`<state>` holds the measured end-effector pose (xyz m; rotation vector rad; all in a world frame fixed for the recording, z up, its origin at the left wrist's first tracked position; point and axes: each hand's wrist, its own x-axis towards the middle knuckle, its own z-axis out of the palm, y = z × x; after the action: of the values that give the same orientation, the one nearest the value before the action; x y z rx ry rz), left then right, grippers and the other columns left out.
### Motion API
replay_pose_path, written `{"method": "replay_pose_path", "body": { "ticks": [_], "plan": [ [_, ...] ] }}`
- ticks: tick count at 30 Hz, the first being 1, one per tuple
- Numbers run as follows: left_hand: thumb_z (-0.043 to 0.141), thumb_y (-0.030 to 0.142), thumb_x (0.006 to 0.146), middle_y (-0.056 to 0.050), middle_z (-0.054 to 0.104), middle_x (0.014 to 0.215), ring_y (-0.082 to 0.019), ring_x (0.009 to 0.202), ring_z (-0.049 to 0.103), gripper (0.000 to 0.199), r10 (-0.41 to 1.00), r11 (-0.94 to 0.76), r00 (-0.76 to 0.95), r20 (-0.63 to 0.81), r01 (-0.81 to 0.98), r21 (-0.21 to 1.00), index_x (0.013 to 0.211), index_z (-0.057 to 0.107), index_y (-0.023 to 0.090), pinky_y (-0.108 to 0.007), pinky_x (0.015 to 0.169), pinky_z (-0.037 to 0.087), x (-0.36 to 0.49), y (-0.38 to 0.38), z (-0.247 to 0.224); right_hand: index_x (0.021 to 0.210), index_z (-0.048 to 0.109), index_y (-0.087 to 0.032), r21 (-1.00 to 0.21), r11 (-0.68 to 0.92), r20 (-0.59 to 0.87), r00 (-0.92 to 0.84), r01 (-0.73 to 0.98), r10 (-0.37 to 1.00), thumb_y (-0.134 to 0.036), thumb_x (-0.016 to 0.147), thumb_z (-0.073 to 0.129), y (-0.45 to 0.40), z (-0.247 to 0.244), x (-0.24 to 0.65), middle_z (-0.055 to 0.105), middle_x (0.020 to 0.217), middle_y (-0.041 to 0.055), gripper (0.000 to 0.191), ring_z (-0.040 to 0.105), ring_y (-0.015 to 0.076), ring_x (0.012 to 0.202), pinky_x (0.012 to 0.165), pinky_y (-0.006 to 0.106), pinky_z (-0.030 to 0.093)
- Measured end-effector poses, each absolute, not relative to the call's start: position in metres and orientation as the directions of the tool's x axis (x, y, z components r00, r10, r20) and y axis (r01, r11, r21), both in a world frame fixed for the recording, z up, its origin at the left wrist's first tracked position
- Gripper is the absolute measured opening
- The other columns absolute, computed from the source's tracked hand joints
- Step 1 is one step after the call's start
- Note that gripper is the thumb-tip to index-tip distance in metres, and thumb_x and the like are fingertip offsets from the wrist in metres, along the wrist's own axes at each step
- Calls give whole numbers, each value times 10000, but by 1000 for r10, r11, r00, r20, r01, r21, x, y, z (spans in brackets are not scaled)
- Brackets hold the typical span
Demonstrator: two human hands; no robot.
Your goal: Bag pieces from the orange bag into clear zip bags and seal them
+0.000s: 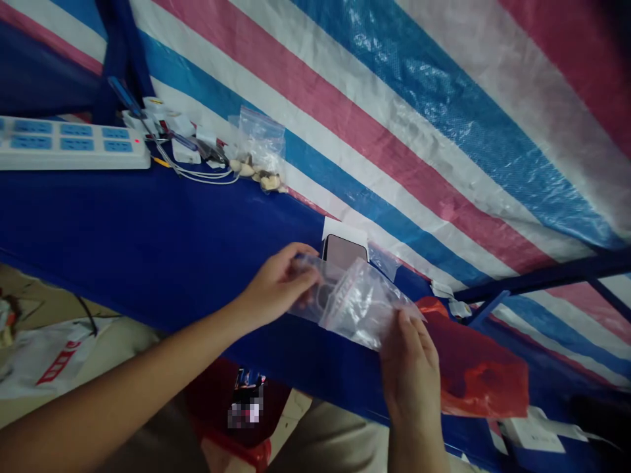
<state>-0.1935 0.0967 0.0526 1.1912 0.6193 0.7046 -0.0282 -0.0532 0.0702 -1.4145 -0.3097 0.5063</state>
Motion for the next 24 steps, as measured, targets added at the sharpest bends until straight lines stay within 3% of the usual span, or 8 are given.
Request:
{"method": "replay_pose_path", "body": {
  "ticks": [4,9,11,13,16,20,22,24],
  "plan": [
    [629,439,845,-29,708,911,-116,480,556,534,934,0,353,-45,127,992,1291,402,252,-249,458,432,-246,121,28,926,630,-188,-995,8,-73,744,-104,665,-459,754,762,-9,69,-21,660,718,-32,347,573,99,471,343,168,394],
    [596,469,852,-25,722,1012,-128,510,545,556,972,-199,213,101,511,836,1345,425,277,-279,544,443,-288,133,15,1001,560,-198,-993,-121,-92,650,1,755,-439,782,684,60,56,-4,685,845,-4,348,571,90,460,303,165,355],
    [578,479,868,-36,714,1064,-131,527,536,495,962,-250,236,135,569,784,1305,475,270,-289,567,437,-294,131,14,1100,519,-210,-995,-87,-90,669,-38,737,-389,774,696,77,53,-3,676,908,8,411,670,135,607,399,203,489],
    [557,488,885,-42,707,1059,-147,569,557,436,953,-277,265,144,578,768,1256,512,262,-298,600,446,-298,128,14,1203,454,-228,-994,13,-64,674,-108,736,-361,771,707,82,52,-7,662,1012,26,518,727,182,836,633,294,619],
    [540,511,895,-14,688,856,-180,599,577,390,952,-279,268,145,578,767,1195,543,261,-301,598,441,-301,124,12,1295,386,-241,-988,97,1,638,-116,770,-374,789,701,72,52,-20,614,1195,71,610,689,221,1076,893,420,604],
    [530,510,891,0,671,748,-179,560,564,314,944,-301,299,142,594,746,1030,639,251,-297,571,429,-302,123,10,1261,466,-222,-932,214,350,582,291,734,-362,934,554,42,52,-63,579,1288,112,366,627,223,1171,959,438,568],
    [524,505,894,-28,726,925,-193,653,622,324,923,-332,358,143,551,765,1028,672,250,-303,613,466,-302,124,9,1222,551,-207,-818,228,432,303,528,850,-317,1000,439,33,48,-94,631,1253,111,272,606,216,1209,1034,432,521],
    [531,487,892,-49,734,1080,-228,815,675,348,888,-363,439,134,494,790,1105,678,254,-319,711,513,-303,126,6,1329,543,-145,-658,261,333,-38,707,942,-292,1017,389,31,41,-123,573,1400,153,378,463,245,1390,1153,451,412]
  ]
}}
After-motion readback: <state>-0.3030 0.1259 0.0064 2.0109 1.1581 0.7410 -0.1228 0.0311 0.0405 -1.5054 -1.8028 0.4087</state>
